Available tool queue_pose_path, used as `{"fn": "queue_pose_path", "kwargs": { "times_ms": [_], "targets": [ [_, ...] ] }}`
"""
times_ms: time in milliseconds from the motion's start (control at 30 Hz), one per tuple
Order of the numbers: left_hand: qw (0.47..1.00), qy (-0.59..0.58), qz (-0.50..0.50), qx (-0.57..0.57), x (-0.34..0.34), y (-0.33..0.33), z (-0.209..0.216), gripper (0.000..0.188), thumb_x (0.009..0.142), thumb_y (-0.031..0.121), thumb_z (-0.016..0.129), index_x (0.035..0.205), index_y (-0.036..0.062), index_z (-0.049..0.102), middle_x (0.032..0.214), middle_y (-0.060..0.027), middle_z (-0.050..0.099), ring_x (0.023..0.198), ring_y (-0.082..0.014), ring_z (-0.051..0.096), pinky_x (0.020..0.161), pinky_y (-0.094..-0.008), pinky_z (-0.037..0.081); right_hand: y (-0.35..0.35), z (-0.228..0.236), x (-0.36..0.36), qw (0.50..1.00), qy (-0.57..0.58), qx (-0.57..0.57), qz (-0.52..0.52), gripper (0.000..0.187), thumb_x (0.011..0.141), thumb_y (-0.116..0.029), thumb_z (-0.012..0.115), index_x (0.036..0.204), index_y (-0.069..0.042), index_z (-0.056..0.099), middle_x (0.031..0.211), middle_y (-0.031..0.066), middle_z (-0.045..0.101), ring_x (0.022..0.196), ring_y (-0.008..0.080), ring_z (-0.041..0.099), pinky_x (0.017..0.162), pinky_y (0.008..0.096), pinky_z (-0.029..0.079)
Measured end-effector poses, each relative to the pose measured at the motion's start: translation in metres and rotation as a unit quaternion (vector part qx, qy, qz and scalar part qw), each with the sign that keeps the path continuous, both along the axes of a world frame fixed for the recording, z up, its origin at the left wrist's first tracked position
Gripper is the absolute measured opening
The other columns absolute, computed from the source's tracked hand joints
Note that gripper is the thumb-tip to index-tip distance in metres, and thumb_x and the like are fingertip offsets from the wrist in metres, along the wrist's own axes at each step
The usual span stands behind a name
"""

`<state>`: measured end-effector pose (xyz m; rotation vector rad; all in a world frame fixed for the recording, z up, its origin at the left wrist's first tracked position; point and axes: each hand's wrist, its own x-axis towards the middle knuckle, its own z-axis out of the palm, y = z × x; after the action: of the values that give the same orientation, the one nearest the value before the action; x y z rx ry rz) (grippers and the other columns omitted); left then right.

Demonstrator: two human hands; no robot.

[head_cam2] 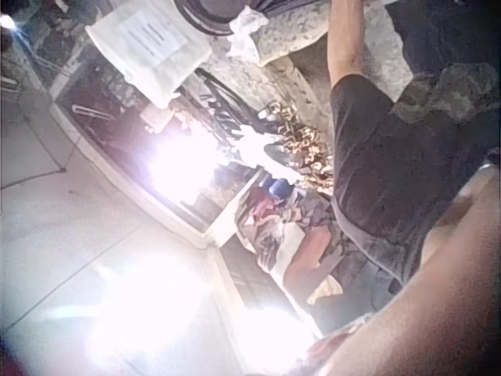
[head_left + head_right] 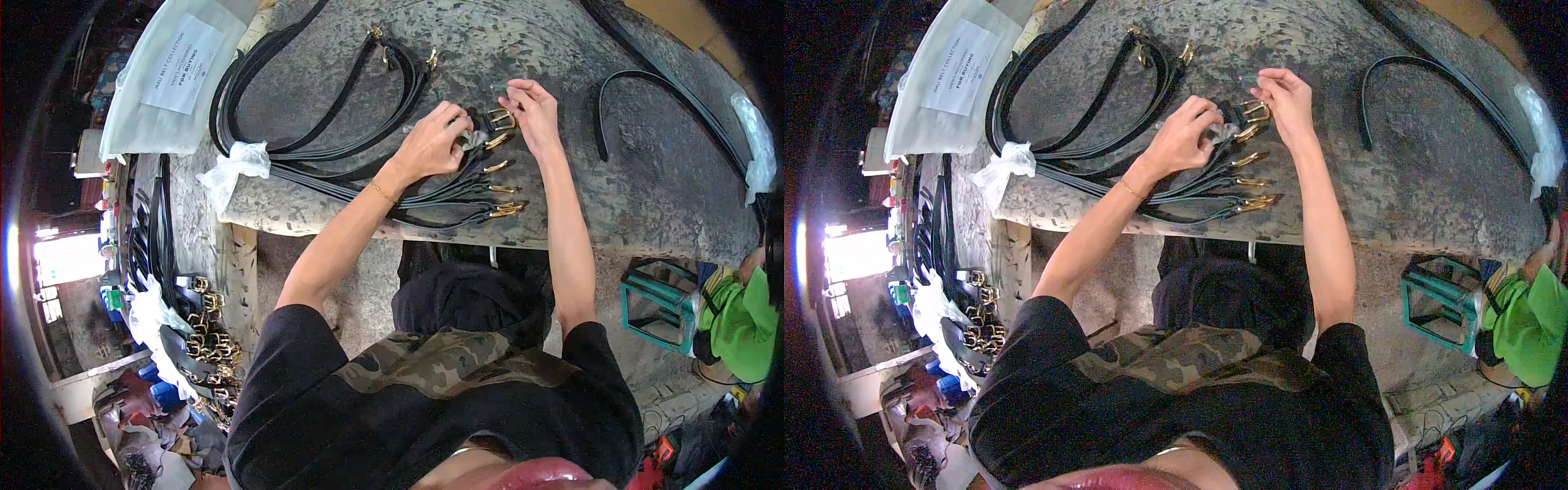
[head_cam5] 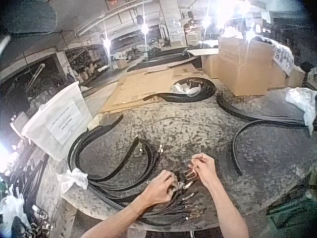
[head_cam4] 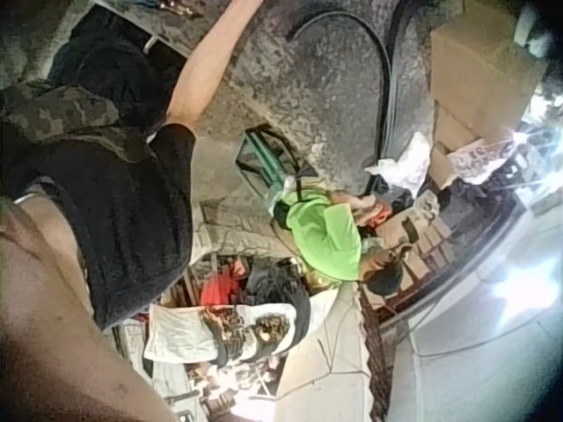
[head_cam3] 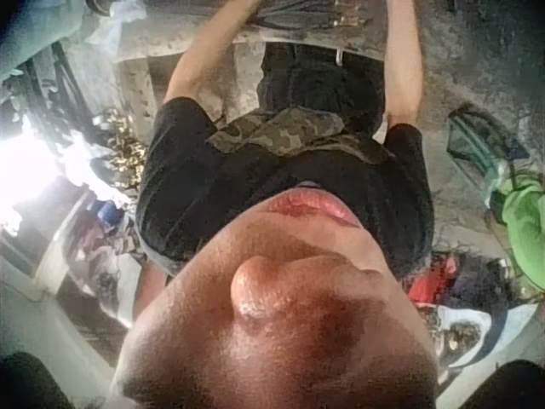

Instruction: Manually assemble and clean hardware on black leather straps.

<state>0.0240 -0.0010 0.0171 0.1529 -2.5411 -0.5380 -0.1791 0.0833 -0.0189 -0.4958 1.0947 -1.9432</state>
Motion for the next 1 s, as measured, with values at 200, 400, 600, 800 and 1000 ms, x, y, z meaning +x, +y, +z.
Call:
{"fn": "queue_pose_path", "kwargs": {
  "times_ms": [200, 400, 600, 800, 1000],
  "targets": [
    [0.995, 0.067, 0.038, 0.066, -0.001, -0.003, -0.017, 0.021, 0.076, 0.001, 0.066, 0.097, 0.0008, 0.062, 0.104, -0.0145, 0.064, 0.099, -0.033, 0.062, 0.085, -0.0386, 0.05, 0.001, 0.004, 0.0, 1.0, -0.009, 0.008, 0.004, 0.008, 0.09, 0.001, 0.063, 0.098, 0.003, 0.062, 0.085, 0.0037, 0.058, 0.073, 0.009, 0.057, 0.082, 0.0327, 0.057],
    [0.994, 0.035, 0.043, -0.093, -0.006, 0.003, -0.007, 0.02, 0.079, 0.015, 0.07, 0.098, 0.0073, 0.068, 0.105, -0.0094, 0.067, 0.103, -0.0275, 0.061, 0.087, -0.0402, 0.048, 0.002, 0.005, 0.0, 1.0, -0.027, 0.003, -0.004, 0.008, 0.089, 0.0, 0.063, 0.098, 0.002, 0.063, 0.08, 0.002, 0.056, 0.071, 0.0091, 0.056, 0.082, 0.0339, 0.057],
    [0.986, 0.016, 0.085, -0.143, -0.006, 0.005, -0.009, 0.018, 0.079, 0.019, 0.07, 0.095, 0.0107, 0.071, 0.1, -0.0052, 0.065, 0.1, -0.0256, 0.058, 0.08, -0.0391, 0.047, 0.007, 0.003, -0.001, 0.999, -0.041, -0.007, -0.002, 0.011, 0.089, 0.001, 0.062, 0.1, 0.003, 0.062, 0.078, 0.0018, 0.055, 0.071, 0.0092, 0.055, 0.084, 0.0359, 0.057],
    [0.987, 0.006, 0.109, -0.115, -0.008, 0.005, -0.005, 0.017, 0.079, 0.016, 0.07, 0.095, 0.0087, 0.07, 0.098, -0.0075, 0.064, 0.097, -0.0274, 0.058, 0.076, -0.0387, 0.047, 0.006, 0.001, -0.004, 0.998, -0.062, -0.032, -0.009, 0.013, 0.089, 0.001, 0.062, 0.102, 0.002, 0.061, 0.078, 0.0021, 0.055, 0.071, 0.0103, 0.055, 0.085, 0.0371, 0.056],
    [0.985, 0.013, 0.128, -0.118, -0.01, 0.006, -0.009, 0.018, 0.08, 0.017, 0.069, 0.095, 0.0081, 0.07, 0.094, -0.0077, 0.063, 0.093, -0.0277, 0.057, 0.078, -0.0387, 0.046, 0.009, -0.001, -0.009, 0.996, -0.075, -0.047, 0.009, 0.015, 0.091, -0.001, 0.059, 0.105, 0.005, 0.062, 0.08, 0.0042, 0.058, 0.074, 0.0126, 0.057, 0.085, 0.0363, 0.055]
  ]
}}
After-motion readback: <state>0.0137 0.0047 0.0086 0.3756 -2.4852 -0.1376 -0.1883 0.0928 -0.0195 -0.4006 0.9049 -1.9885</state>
